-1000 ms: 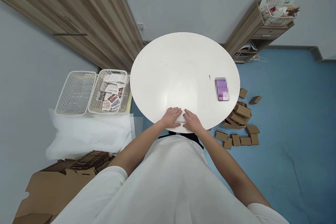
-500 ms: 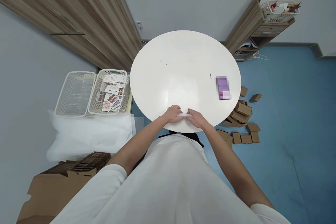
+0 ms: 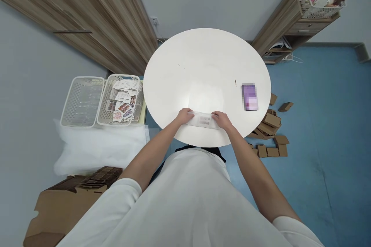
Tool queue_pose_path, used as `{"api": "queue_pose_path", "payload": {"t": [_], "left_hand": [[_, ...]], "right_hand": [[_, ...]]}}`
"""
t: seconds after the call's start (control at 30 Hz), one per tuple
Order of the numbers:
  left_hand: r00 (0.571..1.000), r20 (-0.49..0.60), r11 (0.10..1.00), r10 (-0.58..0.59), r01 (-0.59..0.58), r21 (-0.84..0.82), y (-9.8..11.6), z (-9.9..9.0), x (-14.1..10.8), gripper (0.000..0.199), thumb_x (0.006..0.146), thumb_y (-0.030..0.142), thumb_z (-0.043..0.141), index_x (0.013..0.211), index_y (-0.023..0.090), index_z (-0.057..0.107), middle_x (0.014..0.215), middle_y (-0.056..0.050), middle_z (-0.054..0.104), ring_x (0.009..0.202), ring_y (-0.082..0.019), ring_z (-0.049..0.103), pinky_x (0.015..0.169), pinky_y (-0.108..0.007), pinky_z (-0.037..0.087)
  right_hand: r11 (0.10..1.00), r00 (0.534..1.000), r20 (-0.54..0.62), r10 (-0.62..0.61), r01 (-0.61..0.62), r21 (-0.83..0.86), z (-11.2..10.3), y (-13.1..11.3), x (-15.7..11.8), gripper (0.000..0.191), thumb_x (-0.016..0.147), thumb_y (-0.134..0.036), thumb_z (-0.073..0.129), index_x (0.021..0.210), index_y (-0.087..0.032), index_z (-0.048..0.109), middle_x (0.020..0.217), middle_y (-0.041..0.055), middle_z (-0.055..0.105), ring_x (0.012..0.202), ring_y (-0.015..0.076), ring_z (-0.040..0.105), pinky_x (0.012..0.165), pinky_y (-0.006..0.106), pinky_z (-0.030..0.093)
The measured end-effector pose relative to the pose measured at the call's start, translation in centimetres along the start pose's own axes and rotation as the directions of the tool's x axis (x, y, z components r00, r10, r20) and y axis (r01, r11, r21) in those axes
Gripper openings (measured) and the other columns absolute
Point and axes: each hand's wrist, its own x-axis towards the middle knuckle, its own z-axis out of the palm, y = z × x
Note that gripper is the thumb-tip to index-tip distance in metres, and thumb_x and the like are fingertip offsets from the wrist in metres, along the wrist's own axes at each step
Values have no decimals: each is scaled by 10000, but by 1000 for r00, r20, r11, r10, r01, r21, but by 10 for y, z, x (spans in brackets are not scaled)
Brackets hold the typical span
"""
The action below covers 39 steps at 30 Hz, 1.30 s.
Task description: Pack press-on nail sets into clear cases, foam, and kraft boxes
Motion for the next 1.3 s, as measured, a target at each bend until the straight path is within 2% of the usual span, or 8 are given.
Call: {"api": "queue_pose_path", "payload": {"t": [0.13,0.23,0.33,0.47,0.63,0.83,1.03,1.3], "left_hand": [[986,-166,996,34,-20,82,-1,2,-2,314,730,280,538,1024,171,545,1017,-75,584,923,-202,546,744,-290,444],[909,-285,934,303,-223,280,5,8,-11,392,760,309,513,1124,165,480,1151,-108,504,1061,-233,467,871,-352,380],[816,-58,742,575,-490,458,12,19,-19,452,728,398,550,1128,201,477,1245,-100,443,1158,-266,379,952,-417,277],[763,157,609,628,-606,511,18,29,-20,552,667,367,602,1163,184,442,1265,-114,437,1144,-264,393,949,-420,244],[766,221,606,604,-622,497,19,25,-25,498,641,391,582,1089,190,498,1150,-94,524,1027,-258,481,869,-394,300],[785,352,673,510,-619,406,14,26,-52,435,636,444,566,1013,226,573,944,-32,623,913,-229,549,826,-360,344],[859,273,819,433,-502,279,19,14,-53,409,721,513,488,1002,243,613,1118,-48,575,1056,-246,496,896,-364,339],[977,89,977,196,-202,70,0,-11,-35,297,732,415,514,923,204,602,934,-42,619,855,-205,565,712,-285,436]], "right_hand": [[985,985,-170,-6,-23,-171,3,6,-5,299,790,-171,428,1068,-173,540,1082,99,571,985,224,525,798,346,414],[923,939,-270,-212,101,-371,8,2,-15,331,774,-152,446,1099,-158,506,1168,145,497,1079,274,454,866,415,363],[832,898,-107,-427,343,-436,18,-3,-22,384,729,-240,555,1098,-166,478,1268,148,412,1179,295,357,939,442,308],[804,904,39,-426,398,-442,31,-3,-22,473,660,-232,626,1092,-159,446,1290,160,383,1148,295,387,903,436,350],[826,914,60,-401,389,-408,32,-3,-34,408,682,-242,582,1052,-140,446,1197,162,461,1069,272,444,831,378,397],[873,909,259,-326,395,-287,27,-6,-65,348,690,-314,580,996,-180,484,951,71,589,873,218,540,732,319,416],[908,928,179,-328,362,-213,11,-6,-55,294,740,-397,554,954,-200,589,1219,101,482,1113,248,450,881,365,366],[998,998,30,-62,61,32,-4,-4,-23,274,753,-424,530,917,-222,614,977,39,629,885,185,560,737,293,423]]}}
